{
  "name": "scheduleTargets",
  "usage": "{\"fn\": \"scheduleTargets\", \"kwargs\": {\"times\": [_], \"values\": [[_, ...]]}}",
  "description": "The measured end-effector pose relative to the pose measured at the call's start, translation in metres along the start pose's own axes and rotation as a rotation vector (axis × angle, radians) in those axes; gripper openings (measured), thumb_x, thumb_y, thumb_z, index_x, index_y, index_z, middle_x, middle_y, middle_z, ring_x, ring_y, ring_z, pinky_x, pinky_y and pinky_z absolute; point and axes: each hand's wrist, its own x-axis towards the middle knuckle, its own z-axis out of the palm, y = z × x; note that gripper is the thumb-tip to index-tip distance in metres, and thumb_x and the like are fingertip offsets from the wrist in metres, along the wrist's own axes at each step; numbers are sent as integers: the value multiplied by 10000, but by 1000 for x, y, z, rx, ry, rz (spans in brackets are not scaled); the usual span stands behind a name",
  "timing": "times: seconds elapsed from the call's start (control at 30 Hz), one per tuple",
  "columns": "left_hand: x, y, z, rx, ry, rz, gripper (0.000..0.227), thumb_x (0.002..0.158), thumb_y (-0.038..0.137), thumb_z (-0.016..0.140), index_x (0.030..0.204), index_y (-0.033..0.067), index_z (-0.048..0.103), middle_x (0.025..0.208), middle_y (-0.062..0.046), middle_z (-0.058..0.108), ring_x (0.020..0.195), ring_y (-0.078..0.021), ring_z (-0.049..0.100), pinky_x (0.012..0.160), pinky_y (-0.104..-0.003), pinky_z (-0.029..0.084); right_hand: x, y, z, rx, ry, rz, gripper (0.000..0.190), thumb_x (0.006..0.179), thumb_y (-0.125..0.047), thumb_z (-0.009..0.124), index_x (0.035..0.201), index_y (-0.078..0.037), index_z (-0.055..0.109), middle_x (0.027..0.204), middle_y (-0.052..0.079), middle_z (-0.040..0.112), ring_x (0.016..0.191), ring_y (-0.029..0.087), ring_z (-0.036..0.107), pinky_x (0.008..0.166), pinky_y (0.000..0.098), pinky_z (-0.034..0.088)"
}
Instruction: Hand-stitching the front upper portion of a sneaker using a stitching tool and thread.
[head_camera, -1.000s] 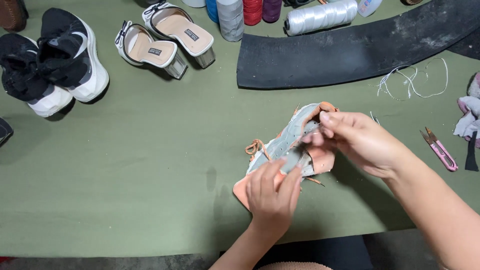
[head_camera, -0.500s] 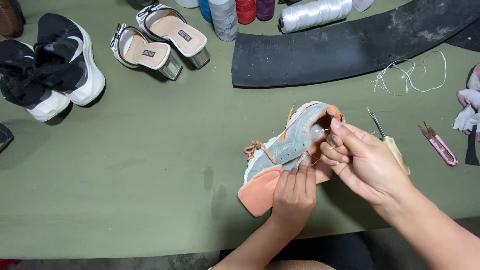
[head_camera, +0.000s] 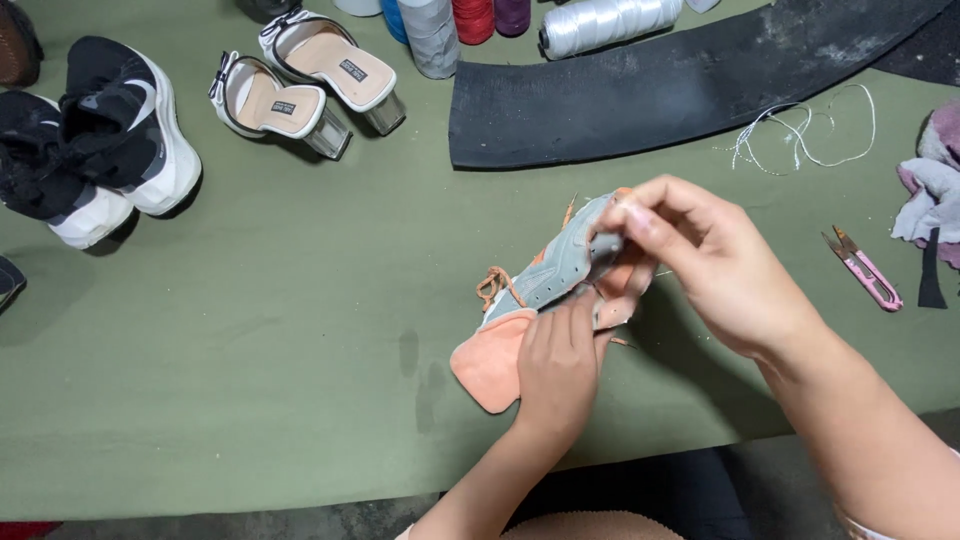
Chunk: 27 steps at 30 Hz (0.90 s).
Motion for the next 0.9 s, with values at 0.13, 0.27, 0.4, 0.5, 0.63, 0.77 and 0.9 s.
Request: {"fn": "scheduleTargets", "kwargs": {"times": [0.13,0.27,0.4,0.5,0.63,0.77,0.9], "values": [[8,-11,-2,-149,-132,-215,246,860,154,757,833,110,516,693,-48,574,631,-283,515,589,-409,411,-13,-46,4,-832,101,-523,299,1063,-134,615,1339,-24,651,1401,200,524,1354,292,508,1146,408,423],[36,-39,-52,-447,-226,-645,244,895,341,749,928,133,628,564,-31,424,518,-185,340,527,-337,351,-30,-48,-13,-740,284,-617,239,1131,56,558,1362,119,572,1435,287,482,1351,322,521,1128,383,490],[71,-43,-106,-858,-184,-945,291,846,246,740,1091,90,747,957,22,796,852,-80,677,770,-260,537,-24,1,-4,-569,178,-496,257,1045,-10,563,1299,35,568,1366,198,561,1214,267,615,1070,345,529],[76,-44,-118,-1247,-129,-875,551,886,194,680,1399,19,583,1418,-93,664,1264,-200,653,1064,-340,533,-24,31,15,-509,104,-188,436,969,-209,595,1378,-69,537,1469,66,595,1315,181,601,1046,330,497],[64,-55,-110,-1316,-28,-1065,211,886,16,749,1084,-21,688,914,-135,789,793,-183,742,720,-379,632,-26,64,25,-261,57,-108,614,969,-124,637,1454,-13,277,1404,295,529,1249,344,604,1025,447,483],[50,-69,-100,-1370,-43,-1079,204,893,11,746,1083,-24,679,906,-142,783,779,-188,745,700,-379,633,-29,58,24,-567,-68,215,518,939,-283,692,1405,-177,491,1027,75,810,636,204,611,647,349,486],[55,-70,-104,-1352,-76,-1122,224,924,36,722,1138,-13,674,960,-129,780,832,-173,734,762,-376,635,-34,54,13,-488,-153,264,233,988,-226,628,1063,-86,798,531,45,581,542,141,457,573,295,432]]}}
